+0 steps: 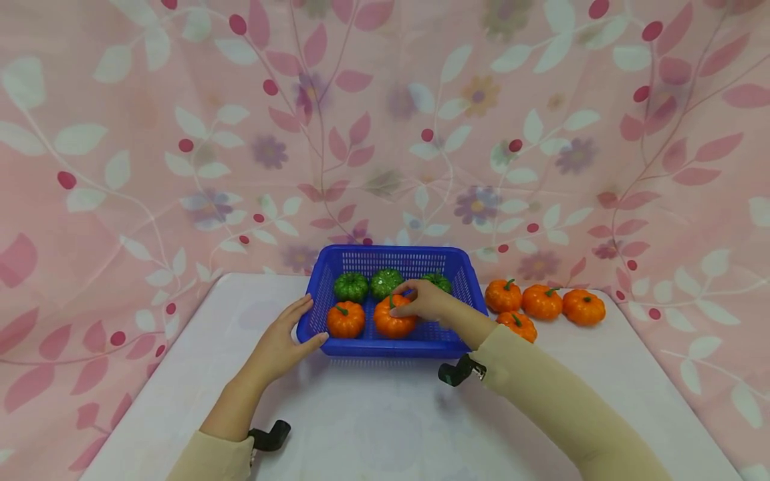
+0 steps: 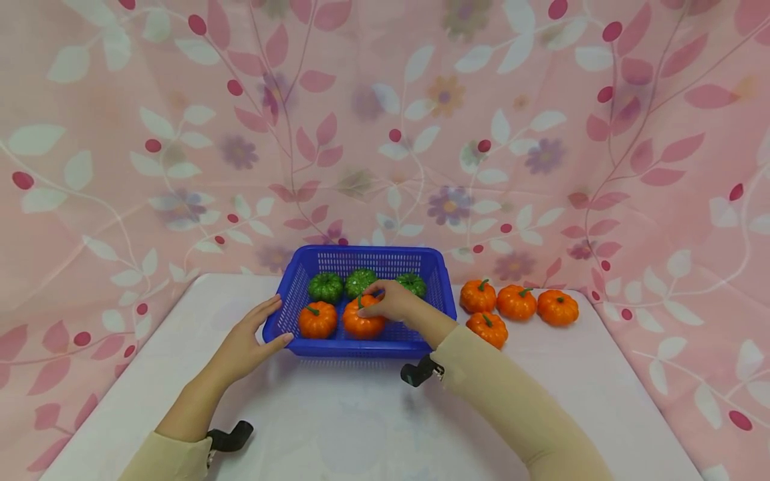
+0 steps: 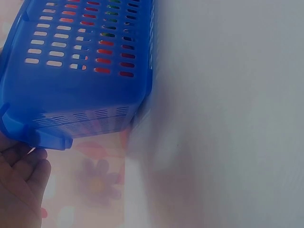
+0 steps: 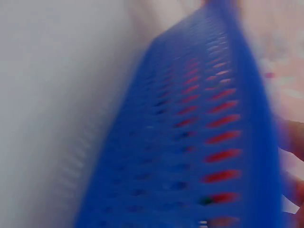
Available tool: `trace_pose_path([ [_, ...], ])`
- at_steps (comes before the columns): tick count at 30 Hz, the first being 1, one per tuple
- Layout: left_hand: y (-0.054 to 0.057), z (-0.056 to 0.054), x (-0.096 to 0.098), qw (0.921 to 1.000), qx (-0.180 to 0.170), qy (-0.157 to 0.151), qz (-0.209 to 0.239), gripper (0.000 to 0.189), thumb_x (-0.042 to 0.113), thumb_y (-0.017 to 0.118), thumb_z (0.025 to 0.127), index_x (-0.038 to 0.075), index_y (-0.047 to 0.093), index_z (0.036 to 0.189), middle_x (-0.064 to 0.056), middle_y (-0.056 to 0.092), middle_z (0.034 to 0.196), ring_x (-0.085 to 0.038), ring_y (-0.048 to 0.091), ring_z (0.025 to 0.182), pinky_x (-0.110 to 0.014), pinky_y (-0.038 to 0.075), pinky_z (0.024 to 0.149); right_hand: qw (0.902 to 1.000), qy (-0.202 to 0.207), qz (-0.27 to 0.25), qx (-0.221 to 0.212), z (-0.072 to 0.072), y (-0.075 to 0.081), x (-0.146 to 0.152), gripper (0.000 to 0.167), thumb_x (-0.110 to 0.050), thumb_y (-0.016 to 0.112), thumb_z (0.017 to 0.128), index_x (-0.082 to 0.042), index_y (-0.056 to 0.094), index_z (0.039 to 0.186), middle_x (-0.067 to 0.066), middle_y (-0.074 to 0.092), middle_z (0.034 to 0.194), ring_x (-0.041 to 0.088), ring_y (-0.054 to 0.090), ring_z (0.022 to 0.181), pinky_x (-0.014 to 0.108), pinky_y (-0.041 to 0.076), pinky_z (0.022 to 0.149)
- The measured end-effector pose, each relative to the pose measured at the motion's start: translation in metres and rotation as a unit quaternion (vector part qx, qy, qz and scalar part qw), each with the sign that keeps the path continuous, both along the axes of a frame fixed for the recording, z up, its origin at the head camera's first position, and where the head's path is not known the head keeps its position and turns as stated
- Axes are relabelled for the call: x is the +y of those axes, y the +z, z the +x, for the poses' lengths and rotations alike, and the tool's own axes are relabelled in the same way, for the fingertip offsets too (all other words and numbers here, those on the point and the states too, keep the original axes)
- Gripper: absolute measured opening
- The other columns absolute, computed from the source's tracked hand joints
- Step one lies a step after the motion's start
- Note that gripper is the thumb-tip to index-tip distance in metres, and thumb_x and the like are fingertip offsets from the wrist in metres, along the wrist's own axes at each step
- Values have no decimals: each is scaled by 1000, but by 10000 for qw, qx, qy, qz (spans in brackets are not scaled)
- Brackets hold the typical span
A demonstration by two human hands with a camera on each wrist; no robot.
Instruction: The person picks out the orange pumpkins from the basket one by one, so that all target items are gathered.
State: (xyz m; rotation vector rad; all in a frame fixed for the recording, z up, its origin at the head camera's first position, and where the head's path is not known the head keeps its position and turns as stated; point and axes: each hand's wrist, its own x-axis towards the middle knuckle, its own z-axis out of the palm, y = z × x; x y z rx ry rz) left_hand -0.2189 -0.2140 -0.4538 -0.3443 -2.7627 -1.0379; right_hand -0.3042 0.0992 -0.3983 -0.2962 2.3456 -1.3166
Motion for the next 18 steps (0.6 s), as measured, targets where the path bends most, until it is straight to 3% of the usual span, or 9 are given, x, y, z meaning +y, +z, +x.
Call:
trace_pose_path([
  [5,1,0,2,10000,-9,6,27,84,46,76,88,5,41,152,-11,33,161,-39,33,145,-60,30,114,9996,56,-195,205,7,23,23,52,-20,82,86,-11,61,132,19,55,126,29,65,102,36,60,81],
  [11,1,1,3,10000,-25,-4,17,83,43,76,88,4,41,152,-11,33,161,-39,32,145,-60,30,114,9982,-147,-181,548,17,53,61,56,-23,78,89,-11,56,138,22,51,136,34,63,111,39,59,86],
  [18,2,1,2,10000,-12,27,38,83,45,75,88,5,41,152,-11,33,161,-39,32,145,-61,30,113,9963,-546,-91,661,31,67,107,62,-33,76,91,-12,49,144,21,41,149,41,50,125,45,56,90],
])
